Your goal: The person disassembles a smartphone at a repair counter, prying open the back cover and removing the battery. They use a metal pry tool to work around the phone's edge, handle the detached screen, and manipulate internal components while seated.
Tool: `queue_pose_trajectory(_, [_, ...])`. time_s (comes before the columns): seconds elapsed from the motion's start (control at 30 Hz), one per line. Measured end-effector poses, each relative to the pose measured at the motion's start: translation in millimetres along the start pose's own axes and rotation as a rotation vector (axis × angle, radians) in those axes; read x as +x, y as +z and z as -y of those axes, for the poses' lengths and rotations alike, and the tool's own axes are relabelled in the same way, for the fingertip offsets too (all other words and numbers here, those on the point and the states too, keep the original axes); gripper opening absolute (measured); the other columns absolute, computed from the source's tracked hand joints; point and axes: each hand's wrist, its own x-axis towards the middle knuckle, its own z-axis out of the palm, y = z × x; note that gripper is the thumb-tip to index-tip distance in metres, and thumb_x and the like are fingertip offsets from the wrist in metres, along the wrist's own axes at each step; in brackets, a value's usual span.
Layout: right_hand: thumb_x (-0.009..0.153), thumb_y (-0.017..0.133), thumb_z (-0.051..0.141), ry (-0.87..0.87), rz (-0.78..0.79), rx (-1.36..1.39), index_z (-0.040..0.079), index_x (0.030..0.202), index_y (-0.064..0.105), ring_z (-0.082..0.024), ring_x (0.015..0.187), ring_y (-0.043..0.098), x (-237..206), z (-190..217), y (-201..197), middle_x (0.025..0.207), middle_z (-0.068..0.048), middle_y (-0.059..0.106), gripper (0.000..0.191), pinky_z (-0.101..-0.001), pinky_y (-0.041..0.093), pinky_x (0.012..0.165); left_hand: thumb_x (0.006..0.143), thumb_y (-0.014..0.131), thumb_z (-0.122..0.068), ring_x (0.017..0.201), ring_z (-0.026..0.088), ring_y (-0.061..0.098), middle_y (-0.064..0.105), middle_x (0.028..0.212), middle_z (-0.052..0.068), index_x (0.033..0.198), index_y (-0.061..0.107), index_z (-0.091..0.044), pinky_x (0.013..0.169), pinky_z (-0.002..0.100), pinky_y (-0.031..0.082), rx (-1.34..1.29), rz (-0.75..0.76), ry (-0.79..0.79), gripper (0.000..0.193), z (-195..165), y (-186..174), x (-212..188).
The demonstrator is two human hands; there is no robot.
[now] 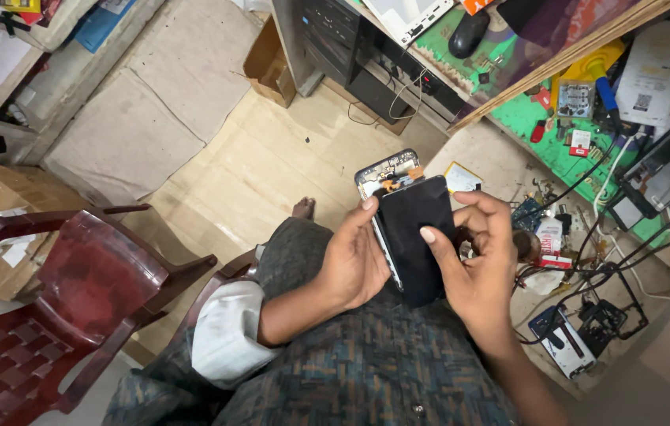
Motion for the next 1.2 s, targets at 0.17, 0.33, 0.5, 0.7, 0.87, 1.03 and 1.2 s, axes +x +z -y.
queue_pose_trajectory(0.17, [0.095,0.076,0.000,-0.043,-0.024,-0.245,0.000,0.121,0.056,-0.009,0.080,0.053,2,9,6,0.094,-0.005,0.056,0.033,-0.0222,0.045,0.072,0.110,0.041,-0.040,0.129,0.025,0.060,0.059,0.140,0.014,0.147,0.045,-0.003,0.112,0.043,0.049,-0.023,-0.065,0.000,0.053,-2,3,3])
queue_pose_trajectory(0.33, [0.093,0.077,0.004,-0.091,0.026,-0.396,0.002,0.117,0.059,-0.017,0.079,0.055,4,21,9,0.101,-0.010,0.057,0.030,-0.0294,0.046,0.071,0.110,0.039,-0.041,0.128,0.026,0.060,0.060,0.139,0.015,0.147,0.045,-0.002,0.112,0.043,0.048,-0.049,-0.047,0.004,0.053,-7,4,3])
queue_pose_trajectory(0.5, [0.082,0.085,0.015,-0.160,0.141,-0.428,0.002,0.124,0.055,-0.031,0.103,0.062,7,27,18,0.117,-0.017,0.058,0.054,-0.0392,0.050,0.087,0.110,0.036,-0.045,0.127,0.026,0.060,0.060,0.137,0.015,0.148,0.044,-0.004,0.112,0.043,0.048,-0.037,-0.072,0.033,0.056,-12,2,0])
queue_pose_trajectory(0.7, [0.072,0.091,0.028,-0.164,0.250,-0.462,0.000,0.132,0.047,-0.041,0.113,0.058,8,30,30,0.125,-0.025,0.053,0.080,-0.0466,0.050,0.092,0.108,0.034,-0.048,0.125,0.027,0.060,0.060,0.136,0.014,0.147,0.044,-0.006,0.110,0.044,0.048,0.022,-0.110,0.016,0.058,-21,-2,-3])
queue_pose_trajectory(0.87, [0.073,0.090,0.022,-0.153,0.214,-0.468,0.000,0.132,0.048,-0.039,0.117,0.059,8,29,35,0.128,-0.023,0.054,0.075,-0.0454,0.050,0.095,0.111,0.034,-0.047,0.130,0.025,0.058,0.058,0.141,0.013,0.151,0.043,-0.003,0.115,0.043,0.044,0.052,-0.026,0.042,0.060,-27,-7,-2])
queue_pose_trajectory(1.03, [0.072,0.090,0.017,-0.083,0.129,-0.440,0.001,0.132,0.049,-0.031,0.113,0.063,10,32,37,0.127,-0.019,0.056,0.075,-0.0392,0.054,0.090,0.111,0.033,-0.047,0.133,0.024,0.056,0.057,0.145,0.012,0.153,0.041,-0.002,0.116,0.042,0.043,0.057,0.035,-0.034,0.062,-38,-4,6])
queue_pose_trajectory(1.2, [0.070,0.092,0.017,-0.067,0.052,-0.456,0.001,0.132,0.049,-0.026,0.109,0.064,11,36,38,0.129,-0.017,0.055,0.077,-0.0359,0.057,0.087,0.111,0.036,-0.044,0.131,0.024,0.057,0.058,0.143,0.013,0.153,0.041,-0.004,0.115,0.042,0.044,0.066,0.084,-0.053,0.058,-44,-1,18])
